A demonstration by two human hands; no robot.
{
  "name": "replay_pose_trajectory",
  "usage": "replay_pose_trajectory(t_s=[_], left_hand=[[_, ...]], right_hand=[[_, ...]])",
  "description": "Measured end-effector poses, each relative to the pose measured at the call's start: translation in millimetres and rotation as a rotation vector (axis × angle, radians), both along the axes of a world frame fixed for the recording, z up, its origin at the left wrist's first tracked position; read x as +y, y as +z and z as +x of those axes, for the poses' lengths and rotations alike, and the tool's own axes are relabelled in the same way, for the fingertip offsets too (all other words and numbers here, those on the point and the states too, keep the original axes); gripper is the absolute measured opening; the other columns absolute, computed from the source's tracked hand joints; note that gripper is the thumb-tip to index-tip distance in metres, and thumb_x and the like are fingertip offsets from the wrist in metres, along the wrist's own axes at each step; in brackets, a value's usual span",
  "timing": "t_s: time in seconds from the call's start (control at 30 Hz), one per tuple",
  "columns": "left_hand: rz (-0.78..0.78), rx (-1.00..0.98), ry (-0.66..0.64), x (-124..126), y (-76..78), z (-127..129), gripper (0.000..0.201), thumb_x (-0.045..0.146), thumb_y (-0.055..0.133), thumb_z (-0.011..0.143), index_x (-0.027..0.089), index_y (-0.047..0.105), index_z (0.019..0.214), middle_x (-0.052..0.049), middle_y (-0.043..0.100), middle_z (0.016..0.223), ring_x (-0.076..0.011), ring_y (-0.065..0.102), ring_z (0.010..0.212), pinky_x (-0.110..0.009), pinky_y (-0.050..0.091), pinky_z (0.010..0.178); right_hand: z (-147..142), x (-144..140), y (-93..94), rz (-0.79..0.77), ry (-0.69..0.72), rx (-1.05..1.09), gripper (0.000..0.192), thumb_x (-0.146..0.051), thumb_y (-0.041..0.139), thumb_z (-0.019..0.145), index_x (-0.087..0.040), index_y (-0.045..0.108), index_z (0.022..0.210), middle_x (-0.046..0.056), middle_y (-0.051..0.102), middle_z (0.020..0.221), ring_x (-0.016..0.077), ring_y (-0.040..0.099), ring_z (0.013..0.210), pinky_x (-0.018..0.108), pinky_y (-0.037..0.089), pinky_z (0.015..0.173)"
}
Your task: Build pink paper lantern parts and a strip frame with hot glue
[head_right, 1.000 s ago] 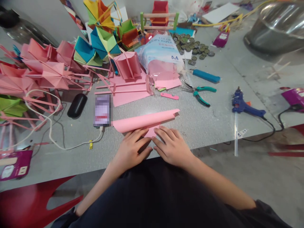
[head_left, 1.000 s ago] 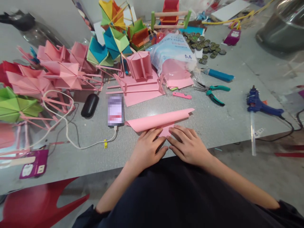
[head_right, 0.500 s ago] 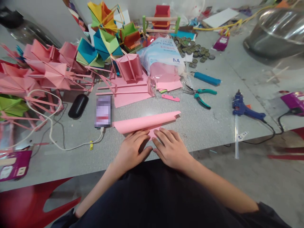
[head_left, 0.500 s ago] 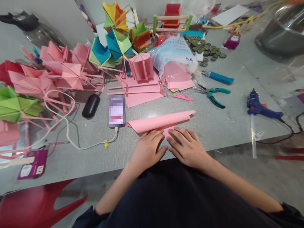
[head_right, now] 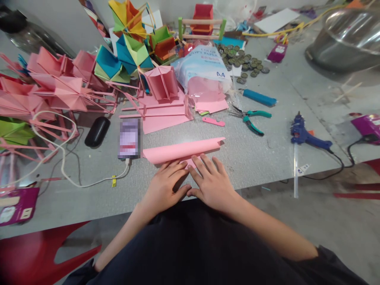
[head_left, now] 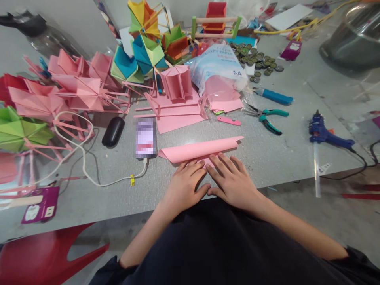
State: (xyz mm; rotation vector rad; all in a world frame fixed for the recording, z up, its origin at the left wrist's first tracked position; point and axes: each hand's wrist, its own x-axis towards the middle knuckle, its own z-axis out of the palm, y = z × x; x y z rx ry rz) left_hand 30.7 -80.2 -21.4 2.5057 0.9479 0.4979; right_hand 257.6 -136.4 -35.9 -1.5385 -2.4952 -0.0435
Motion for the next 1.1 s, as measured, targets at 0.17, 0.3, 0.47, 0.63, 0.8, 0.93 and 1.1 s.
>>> replay_pose_trajectory(t_s=[0.17, 0.3, 0.47, 0.63, 0.8, 0.93, 1.1], left_hand=[[0.074, -0.022, 0.001, 0, -2.2, 0, 0.036, 0.037, 0.067, 0.105, 0.013, 0.073, 0.131, -0.018, 0.075, 0.141, -0.0367, 0.068, 0.137, -0.058, 0.051, 0.121], [0.074, -0.018, 0.006, 1, 0.8, 2, 0.031, 0.037, 0.066, 0.106, 0.015, 0.075, 0.126, -0.017, 0.076, 0.138, -0.0351, 0.070, 0.131, -0.055, 0.056, 0.115], [0.043, -0.015, 0.003, 2, 3.1, 3, 0.032, 0.037, 0.066, 0.106, 0.015, 0.074, 0.127, -0.016, 0.076, 0.139, -0.0347, 0.071, 0.131, -0.054, 0.055, 0.116], [-0.061, 0.049, -0.007, 5, 12.2, 1, 0.042, 0.039, 0.069, 0.104, 0.014, 0.067, 0.138, -0.017, 0.074, 0.141, -0.0334, 0.069, 0.134, -0.052, 0.055, 0.116], [-0.100, 0.098, -0.032, 14, 22.2, -1, 0.042, 0.035, 0.070, 0.104, 0.016, 0.064, 0.141, -0.014, 0.073, 0.145, -0.0317, 0.067, 0.138, -0.049, 0.053, 0.118], [-0.061, 0.136, -0.076, 16, 19.0, -3, 0.043, 0.036, 0.066, 0.107, 0.015, 0.065, 0.145, -0.014, 0.072, 0.148, -0.0310, 0.063, 0.145, -0.050, 0.047, 0.126], [0.000, 0.169, -0.063, 14, 13.7, -1, 0.043, 0.038, 0.054, 0.113, 0.012, 0.068, 0.144, -0.013, 0.073, 0.148, -0.0305, 0.062, 0.146, -0.048, 0.047, 0.126]], right_hand=[[2, -1, 1.7, -0.023, -0.015, -0.011, 0.072, -0.070, 0.050, 0.107, -0.019, 0.060, 0.157, 0.019, 0.051, 0.169, 0.0388, 0.040, 0.157, 0.058, 0.027, 0.127], [4, -5, 2.2, 0.047, -0.017, 0.042, 0.057, -0.061, 0.054, 0.109, -0.022, 0.068, 0.147, 0.017, 0.061, 0.160, 0.0357, 0.047, 0.151, 0.054, 0.030, 0.125], [3, -6, 1.8, 0.060, -0.025, 0.052, 0.053, -0.060, 0.053, 0.109, -0.022, 0.071, 0.142, 0.018, 0.064, 0.156, 0.0361, 0.051, 0.146, 0.054, 0.035, 0.121], [-1, -2, 2.9, 0.036, -0.023, 0.012, 0.057, -0.058, 0.055, 0.109, -0.019, 0.068, 0.147, 0.019, 0.062, 0.158, 0.0375, 0.049, 0.149, 0.054, 0.036, 0.121], [-5, 4, 5.1, -0.011, -0.053, -0.014, 0.068, -0.068, 0.051, 0.107, -0.017, 0.065, 0.150, 0.021, 0.058, 0.162, 0.0399, 0.047, 0.151, 0.057, 0.036, 0.120], [-9, 8, 6.9, -0.063, -0.079, -0.028, 0.071, -0.070, 0.051, 0.107, -0.018, 0.062, 0.155, 0.020, 0.052, 0.168, 0.0412, 0.044, 0.154, 0.059, 0.034, 0.122], [-7, 4, 6.6, -0.014, -0.071, -0.017, 0.069, -0.066, 0.052, 0.107, -0.017, 0.063, 0.154, 0.021, 0.052, 0.168, 0.0414, 0.044, 0.153, 0.059, 0.032, 0.123]])
